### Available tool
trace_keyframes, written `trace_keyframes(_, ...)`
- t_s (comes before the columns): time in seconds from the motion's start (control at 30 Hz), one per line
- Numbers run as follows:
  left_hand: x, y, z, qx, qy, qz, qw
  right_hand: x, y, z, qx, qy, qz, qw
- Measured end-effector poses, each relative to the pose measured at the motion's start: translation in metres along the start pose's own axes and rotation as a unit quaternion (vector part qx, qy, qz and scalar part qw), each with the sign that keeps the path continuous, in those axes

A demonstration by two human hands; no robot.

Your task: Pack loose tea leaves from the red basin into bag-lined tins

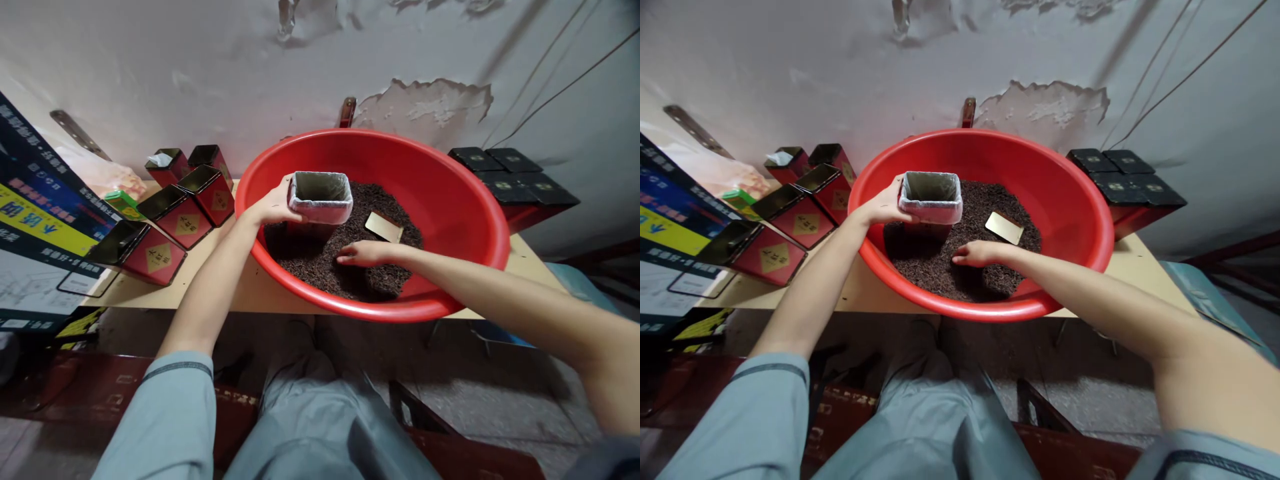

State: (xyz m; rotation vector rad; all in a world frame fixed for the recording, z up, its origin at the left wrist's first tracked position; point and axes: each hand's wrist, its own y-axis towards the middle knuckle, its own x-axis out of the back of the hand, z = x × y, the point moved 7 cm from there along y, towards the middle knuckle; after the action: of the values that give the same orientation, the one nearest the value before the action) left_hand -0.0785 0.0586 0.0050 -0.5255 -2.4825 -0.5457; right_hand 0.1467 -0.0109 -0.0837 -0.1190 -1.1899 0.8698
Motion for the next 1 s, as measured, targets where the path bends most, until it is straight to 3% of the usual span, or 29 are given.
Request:
trace_keyframes(0.07,0.0,0.0,-0.003,0.006,0.01,0.005,1.0,-0.013,0.002,0.008,-0.004,-0.1,0.02,0.995)
trace_keyframes(0.17,0.0,0.0,-0.005,0.018,0.018,0.009,1.0,-0.029,-0.001,0.022,0.005,-0.15,0.062,0.987)
trace_keyframes(0.33,-0.001,0.0,-0.004,0.01,0.021,0.013,1.0,-0.04,-0.007,0.025,-0.02,-0.144,0.089,0.985)
trace_keyframes(0.6,0.001,0.001,0.004,0.016,0.014,-0.011,1.0,-0.047,-0.01,0.03,0.035,-0.143,0.112,0.983)
trace_keyframes(0.7,0.001,-0.001,0.001,0.019,0.021,-0.009,1.0,-0.047,-0.009,0.024,0.031,-0.106,0.104,0.988)
trace_keyframes(0.87,0.001,-0.002,-0.008,0.018,0.027,0.006,0.999,-0.049,-0.003,0.018,0.024,-0.074,0.145,0.986)
trace_keyframes(1.0,-0.001,-0.001,-0.01,0.022,0.028,0.013,0.999,-0.047,0.0,0.017,0.004,-0.053,0.12,0.991)
